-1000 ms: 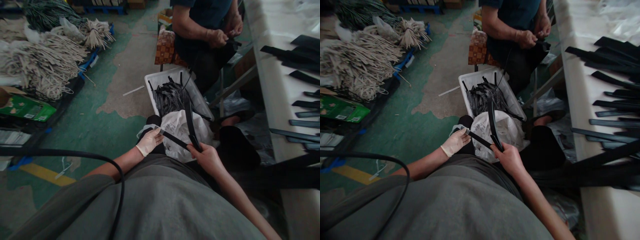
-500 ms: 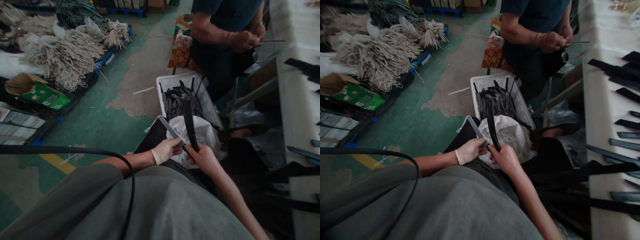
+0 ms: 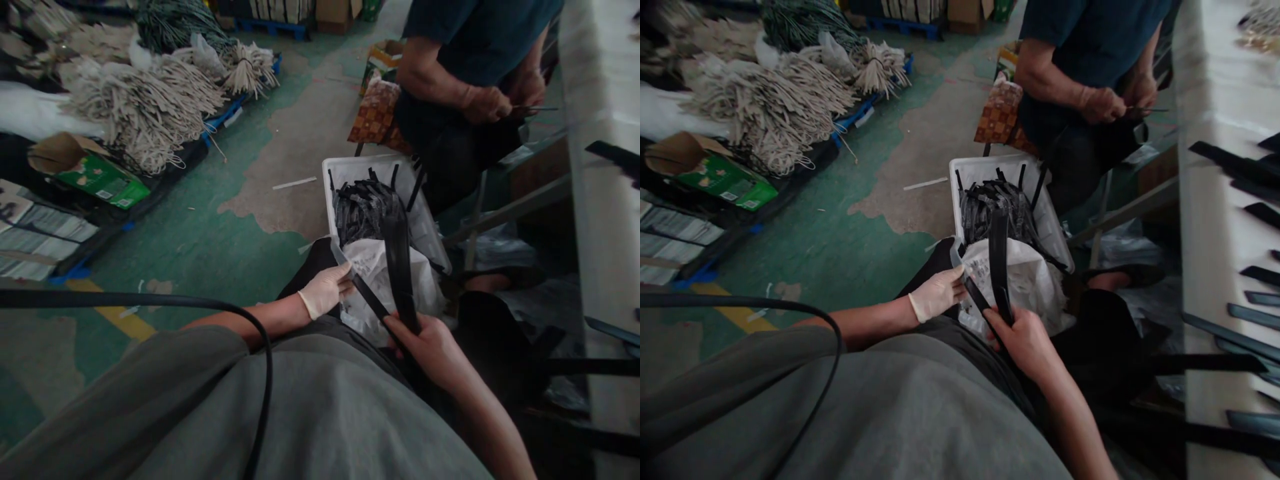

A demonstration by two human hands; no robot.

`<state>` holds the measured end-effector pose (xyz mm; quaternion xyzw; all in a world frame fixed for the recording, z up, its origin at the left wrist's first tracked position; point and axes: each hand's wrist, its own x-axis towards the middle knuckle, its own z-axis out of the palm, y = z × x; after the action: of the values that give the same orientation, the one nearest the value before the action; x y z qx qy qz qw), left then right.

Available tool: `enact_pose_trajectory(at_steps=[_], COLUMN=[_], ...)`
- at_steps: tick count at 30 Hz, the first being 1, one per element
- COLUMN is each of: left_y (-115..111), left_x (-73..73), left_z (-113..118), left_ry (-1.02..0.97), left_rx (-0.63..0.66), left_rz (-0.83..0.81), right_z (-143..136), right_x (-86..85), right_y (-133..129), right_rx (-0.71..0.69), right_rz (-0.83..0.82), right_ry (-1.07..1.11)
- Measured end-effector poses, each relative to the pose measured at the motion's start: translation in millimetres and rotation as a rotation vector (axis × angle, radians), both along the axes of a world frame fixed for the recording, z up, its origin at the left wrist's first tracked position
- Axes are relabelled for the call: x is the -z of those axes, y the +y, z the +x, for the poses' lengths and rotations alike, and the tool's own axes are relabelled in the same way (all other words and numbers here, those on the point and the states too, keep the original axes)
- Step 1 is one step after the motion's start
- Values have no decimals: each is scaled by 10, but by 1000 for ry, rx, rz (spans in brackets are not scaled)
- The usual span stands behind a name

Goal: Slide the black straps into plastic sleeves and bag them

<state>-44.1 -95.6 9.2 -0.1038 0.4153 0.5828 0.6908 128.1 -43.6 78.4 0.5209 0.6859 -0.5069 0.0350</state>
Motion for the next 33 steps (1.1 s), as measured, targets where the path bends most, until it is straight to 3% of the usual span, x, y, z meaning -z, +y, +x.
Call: enact_pose_trajectory(at_steps=[2,7,13,18,23,26,29,33], left_y=[-6,-31,51,-34,86,172,199,167], left_x=[-15,-37,-37,32,41,-8,-58,-80], left_z=[-30,93,-2,146,-106,-279,-308,-218], left_ry=[25,37,112,72,107,54,17,-24], left_rx=[-27,138,-26,171,-38,-73,-75,-15], left_rz=[8,77,95,118,59,-18,-44,-60], right_z=[43,-44,32,-38,128,325,461,477], right_x=[-32,-37,-76,-16,-119,-256,-371,-340], right_y=[-15,-15,-52,-10,-68,-183,-286,-316], right_rx=[-39,15,55,91,40,79,1,-66], right_rz=[9,104,-5,32,-56,-18,40,316], right_ry=[-2,-29,13,8,114,214,300,349])
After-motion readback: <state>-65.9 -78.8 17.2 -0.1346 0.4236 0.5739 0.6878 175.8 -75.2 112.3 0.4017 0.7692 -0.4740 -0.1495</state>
